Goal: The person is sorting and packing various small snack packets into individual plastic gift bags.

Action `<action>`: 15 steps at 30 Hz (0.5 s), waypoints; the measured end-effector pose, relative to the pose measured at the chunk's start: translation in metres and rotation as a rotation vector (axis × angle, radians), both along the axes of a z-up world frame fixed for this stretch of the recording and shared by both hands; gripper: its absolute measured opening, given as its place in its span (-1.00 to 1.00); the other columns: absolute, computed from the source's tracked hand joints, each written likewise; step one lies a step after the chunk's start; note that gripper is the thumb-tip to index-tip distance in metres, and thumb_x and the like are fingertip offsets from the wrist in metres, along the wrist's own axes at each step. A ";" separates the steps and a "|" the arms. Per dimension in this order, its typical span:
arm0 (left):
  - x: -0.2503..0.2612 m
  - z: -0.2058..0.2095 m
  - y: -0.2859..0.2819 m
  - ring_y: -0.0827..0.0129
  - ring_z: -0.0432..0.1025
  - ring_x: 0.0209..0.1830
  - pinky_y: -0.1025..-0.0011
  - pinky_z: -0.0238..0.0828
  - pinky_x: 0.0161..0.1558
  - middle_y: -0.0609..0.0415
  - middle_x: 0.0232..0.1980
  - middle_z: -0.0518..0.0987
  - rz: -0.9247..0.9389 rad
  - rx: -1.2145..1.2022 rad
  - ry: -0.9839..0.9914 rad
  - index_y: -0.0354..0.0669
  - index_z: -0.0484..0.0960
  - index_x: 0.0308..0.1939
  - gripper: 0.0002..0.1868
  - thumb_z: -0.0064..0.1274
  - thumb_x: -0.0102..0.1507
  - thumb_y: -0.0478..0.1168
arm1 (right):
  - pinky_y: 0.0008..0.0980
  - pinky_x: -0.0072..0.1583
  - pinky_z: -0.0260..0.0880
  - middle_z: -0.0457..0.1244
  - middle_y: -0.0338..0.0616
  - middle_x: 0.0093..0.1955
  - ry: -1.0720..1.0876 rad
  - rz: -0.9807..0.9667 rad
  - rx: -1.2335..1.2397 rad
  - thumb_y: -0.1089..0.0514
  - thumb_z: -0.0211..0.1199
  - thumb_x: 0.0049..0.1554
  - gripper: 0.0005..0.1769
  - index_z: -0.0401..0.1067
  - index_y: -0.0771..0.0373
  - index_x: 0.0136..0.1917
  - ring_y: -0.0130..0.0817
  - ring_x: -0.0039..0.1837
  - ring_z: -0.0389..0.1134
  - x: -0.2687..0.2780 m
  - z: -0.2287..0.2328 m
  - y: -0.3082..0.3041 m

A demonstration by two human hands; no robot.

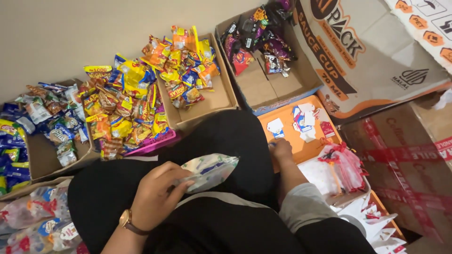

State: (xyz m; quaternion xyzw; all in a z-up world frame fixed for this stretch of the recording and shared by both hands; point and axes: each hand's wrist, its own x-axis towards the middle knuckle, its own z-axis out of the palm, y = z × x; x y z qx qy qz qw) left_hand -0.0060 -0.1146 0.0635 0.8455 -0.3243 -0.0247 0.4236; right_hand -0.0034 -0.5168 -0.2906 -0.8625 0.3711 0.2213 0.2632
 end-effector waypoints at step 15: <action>0.003 0.000 -0.007 0.26 0.53 -0.27 0.36 0.45 -0.23 0.05 -0.22 0.61 -0.088 -0.010 -0.077 -0.12 0.69 -0.14 -0.85 0.13 0.29 -0.17 | -0.35 0.23 0.35 0.43 -0.05 0.16 -0.752 -0.497 0.831 0.02 0.26 0.19 -0.61 0.57 0.31 0.16 -0.27 0.20 0.39 -0.007 0.094 -0.029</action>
